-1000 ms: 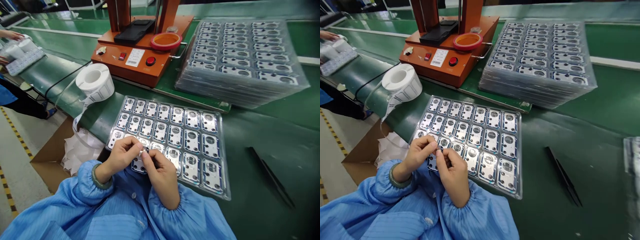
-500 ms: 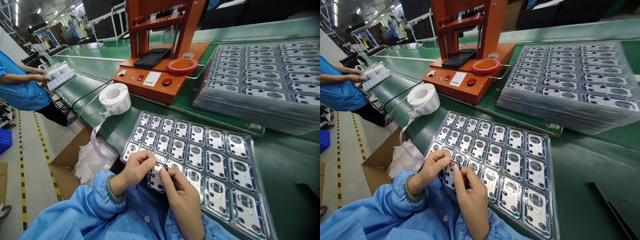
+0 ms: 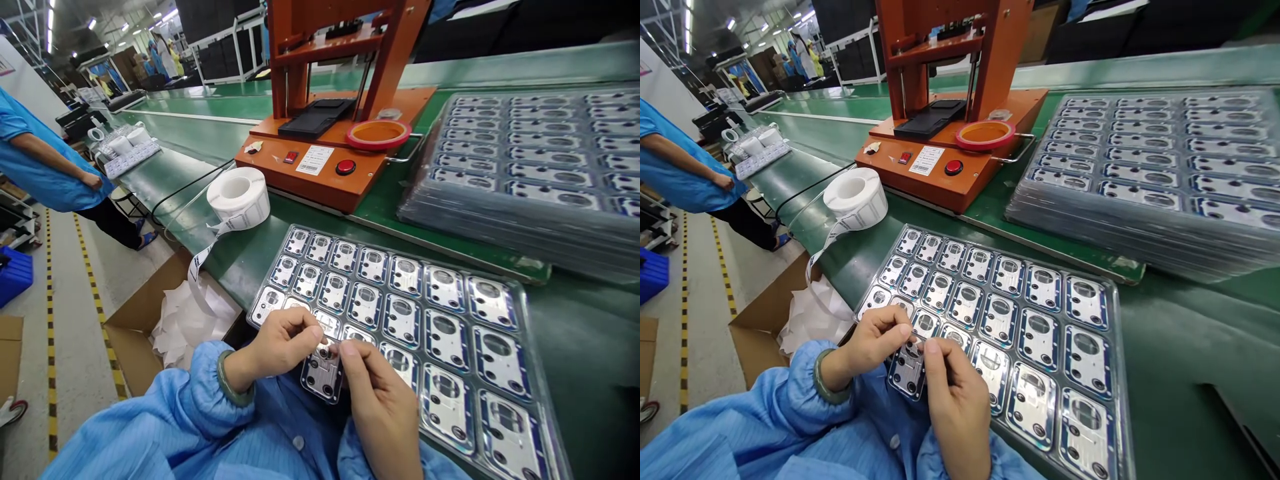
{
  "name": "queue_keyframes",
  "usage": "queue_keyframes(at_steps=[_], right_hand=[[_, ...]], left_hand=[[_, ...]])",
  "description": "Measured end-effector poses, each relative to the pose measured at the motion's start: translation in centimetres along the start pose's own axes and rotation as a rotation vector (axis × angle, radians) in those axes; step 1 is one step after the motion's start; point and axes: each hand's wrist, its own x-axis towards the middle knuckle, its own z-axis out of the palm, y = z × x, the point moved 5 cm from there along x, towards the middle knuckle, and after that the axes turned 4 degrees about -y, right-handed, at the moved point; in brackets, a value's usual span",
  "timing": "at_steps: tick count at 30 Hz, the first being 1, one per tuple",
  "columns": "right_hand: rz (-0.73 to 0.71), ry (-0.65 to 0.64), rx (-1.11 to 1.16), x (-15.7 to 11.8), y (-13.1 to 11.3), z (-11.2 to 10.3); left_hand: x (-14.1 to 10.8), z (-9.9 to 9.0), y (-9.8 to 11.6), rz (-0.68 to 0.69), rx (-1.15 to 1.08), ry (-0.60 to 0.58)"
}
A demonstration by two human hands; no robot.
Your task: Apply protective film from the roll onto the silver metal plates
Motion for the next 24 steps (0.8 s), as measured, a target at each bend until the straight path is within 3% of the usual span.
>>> queue_keyframes(at_steps=[6, 9, 13, 19, 24], right_hand=[[-0.006, 0.044, 0.026, 0.02, -0.16, -0.27], [-0.001, 0.05, 0.025, -0.02, -0.01, -0.28], [0.021, 0.032, 0.001, -0.04, 0.14, -0.09], [-0.001, -0.022, 0.006, -0.04, -0.19, 0.36], [-0.001, -0.03, 0.019, -0.11, -0.11, 0.56]], left_hand=[[-0.14, 0.26, -0.5, -0.091, -0.071, -0.072], [-0.23, 0.24, -0.52, -0.066, -0.043, -0.079], [-0.34, -0.06, -0.21, 0.005, -0.02, 0.005], [-0.59, -0.56, -0.59, -0.001, -0.027, 0.134], [-0.75, -0.65, -0.54, 0.018, 0.027, 0.165]])
